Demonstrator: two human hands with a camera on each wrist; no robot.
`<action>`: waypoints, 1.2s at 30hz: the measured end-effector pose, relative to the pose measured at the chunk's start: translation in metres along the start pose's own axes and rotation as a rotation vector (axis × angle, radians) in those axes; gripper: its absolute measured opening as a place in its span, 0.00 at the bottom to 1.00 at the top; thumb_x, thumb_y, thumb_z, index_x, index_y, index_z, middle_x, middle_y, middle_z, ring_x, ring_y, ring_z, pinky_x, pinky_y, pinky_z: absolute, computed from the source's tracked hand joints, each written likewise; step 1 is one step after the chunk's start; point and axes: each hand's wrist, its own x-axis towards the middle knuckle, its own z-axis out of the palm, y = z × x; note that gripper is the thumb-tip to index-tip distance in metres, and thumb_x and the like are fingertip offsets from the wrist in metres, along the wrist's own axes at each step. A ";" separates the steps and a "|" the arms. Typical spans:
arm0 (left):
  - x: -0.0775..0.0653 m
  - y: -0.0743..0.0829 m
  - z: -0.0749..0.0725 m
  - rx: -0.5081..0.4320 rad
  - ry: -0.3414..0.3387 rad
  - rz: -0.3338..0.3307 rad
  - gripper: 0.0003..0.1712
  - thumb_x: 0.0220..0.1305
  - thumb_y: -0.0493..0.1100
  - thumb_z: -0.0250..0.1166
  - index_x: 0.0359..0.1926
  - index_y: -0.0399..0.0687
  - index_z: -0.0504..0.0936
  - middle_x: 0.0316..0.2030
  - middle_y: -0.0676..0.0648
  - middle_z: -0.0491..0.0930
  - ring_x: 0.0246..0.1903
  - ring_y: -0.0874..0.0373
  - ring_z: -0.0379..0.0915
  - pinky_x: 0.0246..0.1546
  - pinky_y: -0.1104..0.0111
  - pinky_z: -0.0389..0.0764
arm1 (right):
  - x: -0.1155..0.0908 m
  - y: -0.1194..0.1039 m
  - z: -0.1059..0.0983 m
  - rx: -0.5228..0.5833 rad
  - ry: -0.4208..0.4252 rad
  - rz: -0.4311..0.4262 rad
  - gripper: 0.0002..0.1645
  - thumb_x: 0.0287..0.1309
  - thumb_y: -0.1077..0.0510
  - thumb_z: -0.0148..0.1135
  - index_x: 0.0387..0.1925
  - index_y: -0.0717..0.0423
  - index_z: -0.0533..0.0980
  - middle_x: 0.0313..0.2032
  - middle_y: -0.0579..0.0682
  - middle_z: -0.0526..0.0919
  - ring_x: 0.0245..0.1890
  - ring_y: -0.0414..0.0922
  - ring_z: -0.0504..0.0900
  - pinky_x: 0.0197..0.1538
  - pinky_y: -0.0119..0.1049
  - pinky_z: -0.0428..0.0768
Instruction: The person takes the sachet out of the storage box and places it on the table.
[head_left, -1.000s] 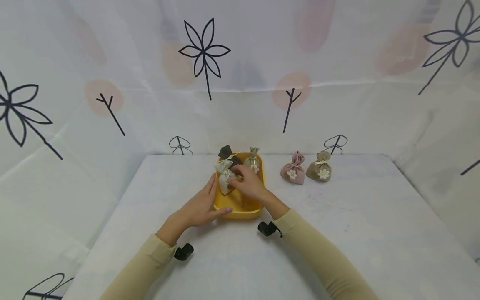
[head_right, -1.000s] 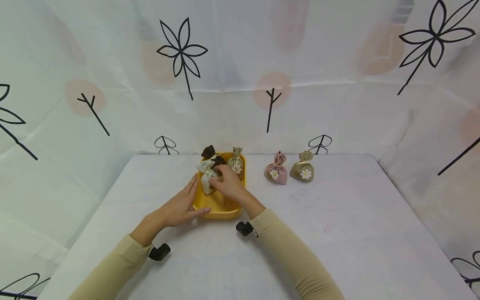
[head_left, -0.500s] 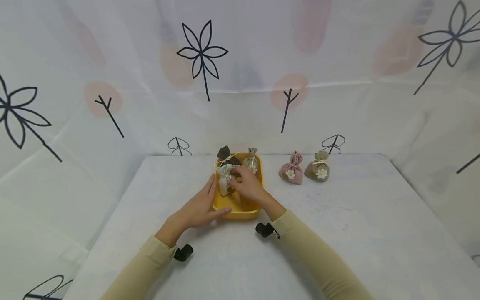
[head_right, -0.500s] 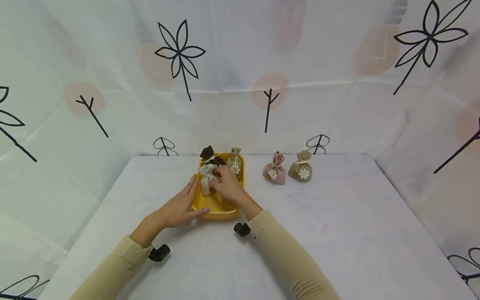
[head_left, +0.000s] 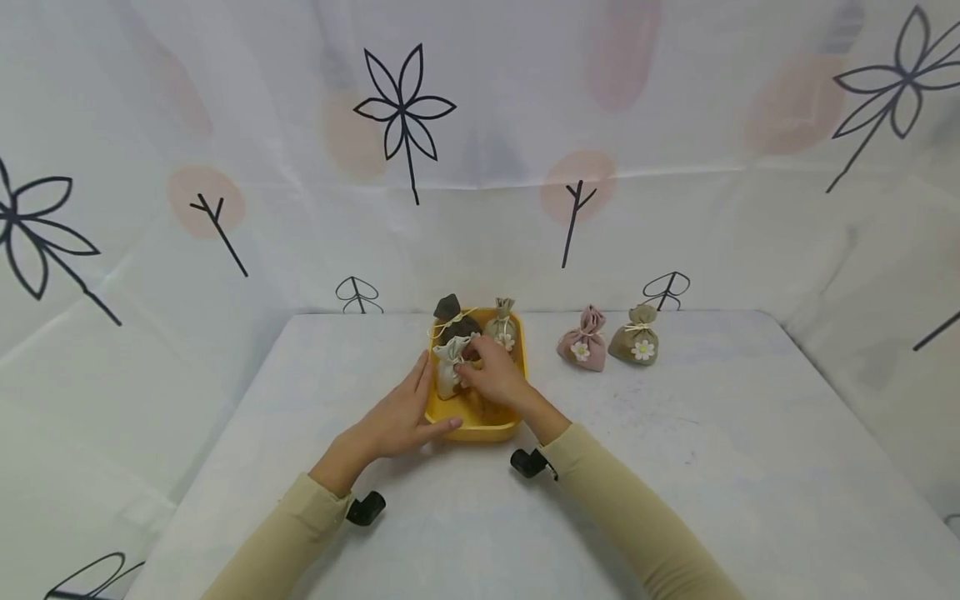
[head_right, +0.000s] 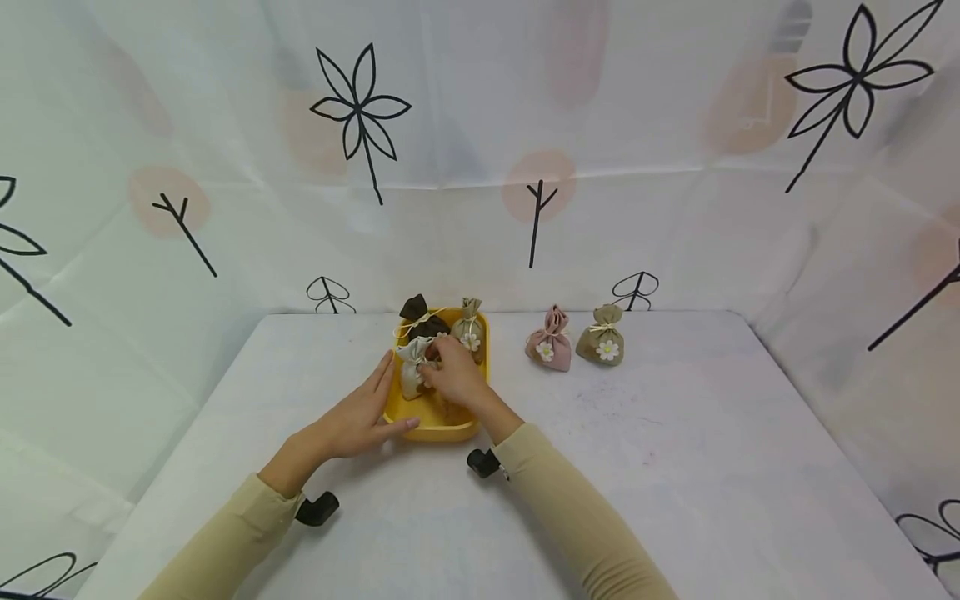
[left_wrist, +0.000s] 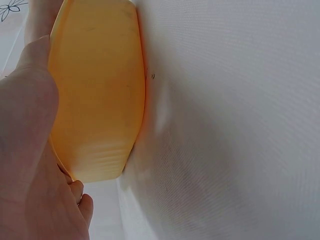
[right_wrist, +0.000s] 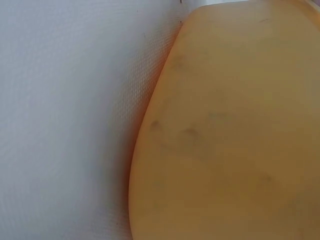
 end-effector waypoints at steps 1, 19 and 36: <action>0.000 0.000 0.000 0.000 0.001 0.001 0.68 0.64 0.82 0.47 0.81 0.37 0.34 0.81 0.38 0.29 0.79 0.44 0.41 0.76 0.56 0.54 | 0.000 0.000 0.000 -0.003 0.000 -0.003 0.13 0.68 0.58 0.66 0.47 0.62 0.77 0.49 0.57 0.80 0.53 0.53 0.79 0.60 0.49 0.79; 0.001 0.000 0.000 0.009 -0.001 0.008 0.67 0.66 0.81 0.48 0.80 0.36 0.33 0.81 0.40 0.28 0.79 0.45 0.40 0.77 0.56 0.52 | 0.000 0.000 -0.001 0.012 0.002 -0.047 0.09 0.69 0.58 0.64 0.45 0.59 0.76 0.47 0.55 0.79 0.51 0.52 0.79 0.57 0.47 0.80; 0.000 0.000 -0.003 -0.019 0.002 0.006 0.69 0.63 0.82 0.49 0.81 0.38 0.32 0.81 0.39 0.30 0.79 0.44 0.42 0.76 0.55 0.54 | -0.006 -0.012 -0.011 0.066 0.071 -0.092 0.10 0.70 0.58 0.62 0.48 0.58 0.73 0.45 0.52 0.77 0.42 0.45 0.76 0.45 0.37 0.81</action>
